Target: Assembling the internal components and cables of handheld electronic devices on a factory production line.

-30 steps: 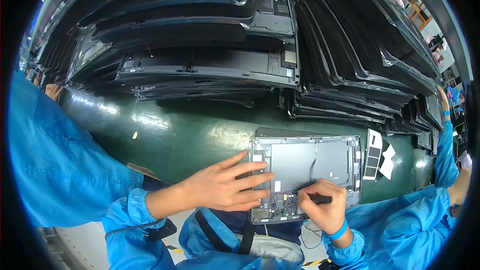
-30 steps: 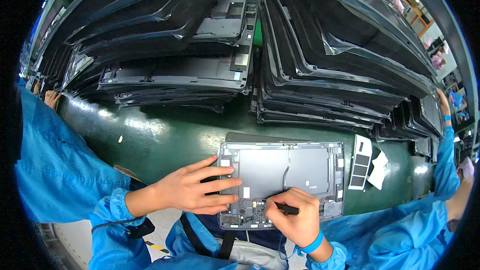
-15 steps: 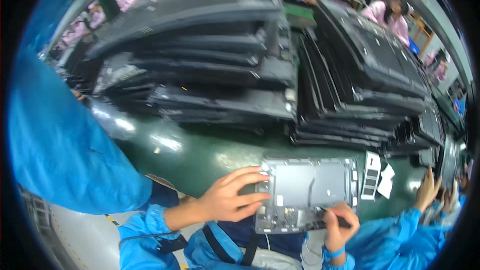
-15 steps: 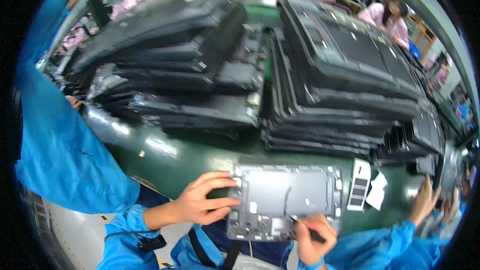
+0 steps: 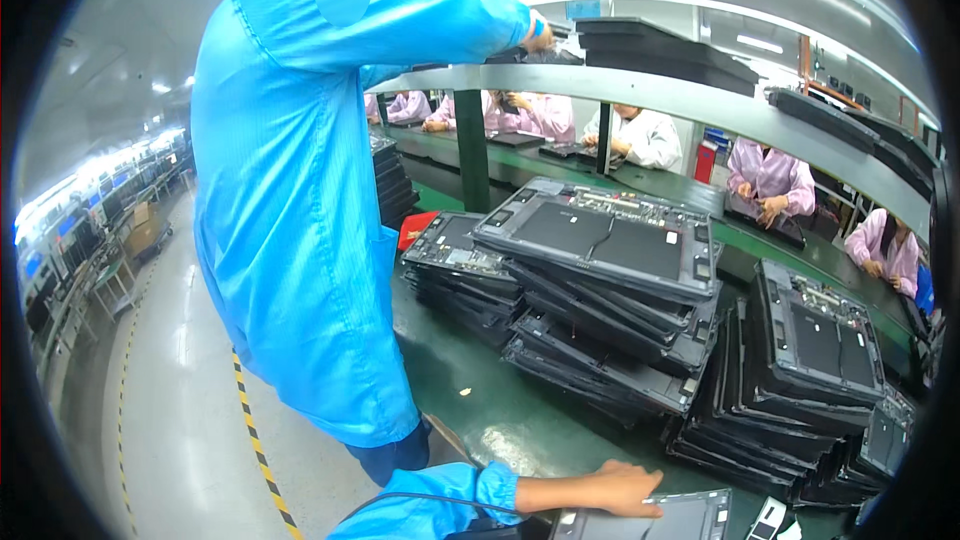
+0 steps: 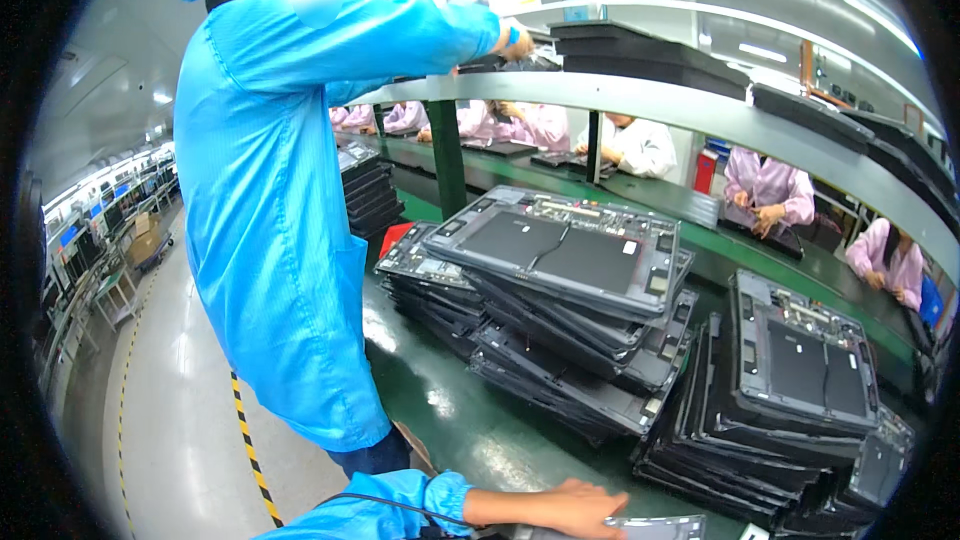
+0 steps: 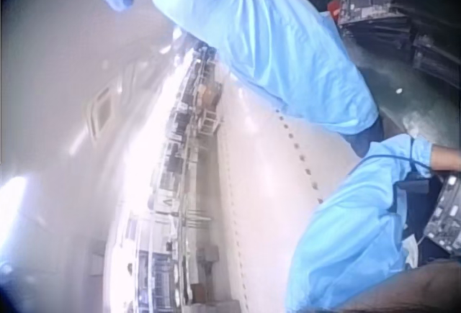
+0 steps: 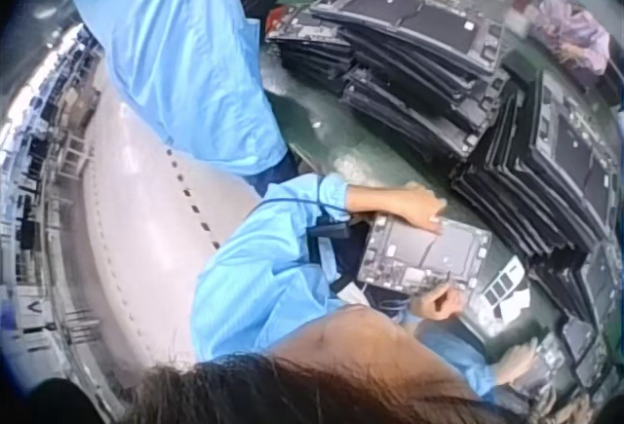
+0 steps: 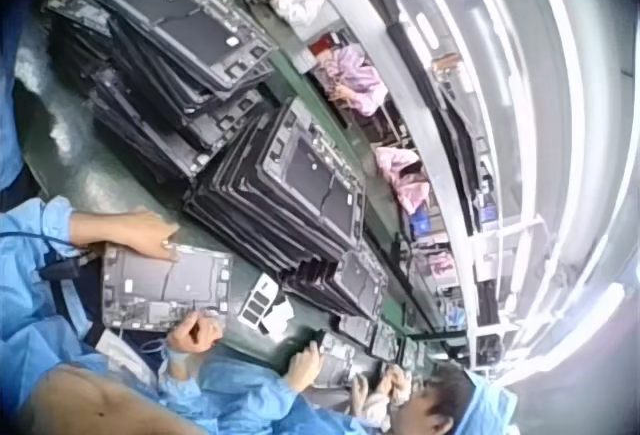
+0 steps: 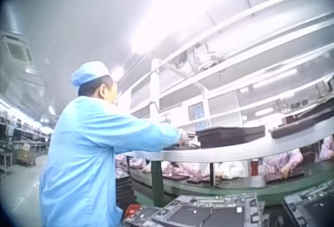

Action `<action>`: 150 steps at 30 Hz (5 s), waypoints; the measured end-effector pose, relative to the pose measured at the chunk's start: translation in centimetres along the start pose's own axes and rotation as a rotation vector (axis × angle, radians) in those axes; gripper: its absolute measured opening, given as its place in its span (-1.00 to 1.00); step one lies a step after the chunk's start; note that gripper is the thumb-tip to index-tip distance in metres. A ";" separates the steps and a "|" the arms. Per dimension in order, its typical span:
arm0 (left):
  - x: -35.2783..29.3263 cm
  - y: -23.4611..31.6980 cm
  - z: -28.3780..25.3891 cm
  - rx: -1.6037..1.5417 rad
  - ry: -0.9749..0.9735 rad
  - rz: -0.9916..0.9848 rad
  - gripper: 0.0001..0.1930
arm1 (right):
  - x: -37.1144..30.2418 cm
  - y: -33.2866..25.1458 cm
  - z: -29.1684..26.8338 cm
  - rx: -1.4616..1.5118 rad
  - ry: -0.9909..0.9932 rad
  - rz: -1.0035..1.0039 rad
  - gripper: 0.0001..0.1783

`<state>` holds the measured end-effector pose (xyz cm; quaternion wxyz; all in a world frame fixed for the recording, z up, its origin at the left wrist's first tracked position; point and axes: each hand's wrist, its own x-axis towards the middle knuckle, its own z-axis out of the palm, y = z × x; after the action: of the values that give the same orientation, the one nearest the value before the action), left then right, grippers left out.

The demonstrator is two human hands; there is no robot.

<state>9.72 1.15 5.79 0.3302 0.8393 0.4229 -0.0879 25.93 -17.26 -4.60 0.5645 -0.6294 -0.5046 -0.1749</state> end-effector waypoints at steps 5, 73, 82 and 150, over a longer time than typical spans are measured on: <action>3.6 -7.1 7.8 -0.195 -0.003 0.315 -0.43 | 0.4 -1.0 0.9 0.176 0.043 -0.025 -0.89; -14.6 -2.5 -18.2 -0.696 1.156 -0.157 -0.49 | 5.3 0.0 0.5 0.639 -0.730 0.369 -0.79; -9.8 -0.9 -13.5 0.230 1.822 0.187 -0.73 | 5.6 0.5 1.0 0.657 -0.778 0.381 -0.78; -1.0 7.0 -6.7 -0.266 1.211 0.494 -0.19 | 19.9 2.3 2.2 0.540 0.210 0.590 -0.72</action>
<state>13.59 1.73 14.72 0.1458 0.7647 0.3363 0.5300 35.61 -6.25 9.24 0.7836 -0.5550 -0.2701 0.0699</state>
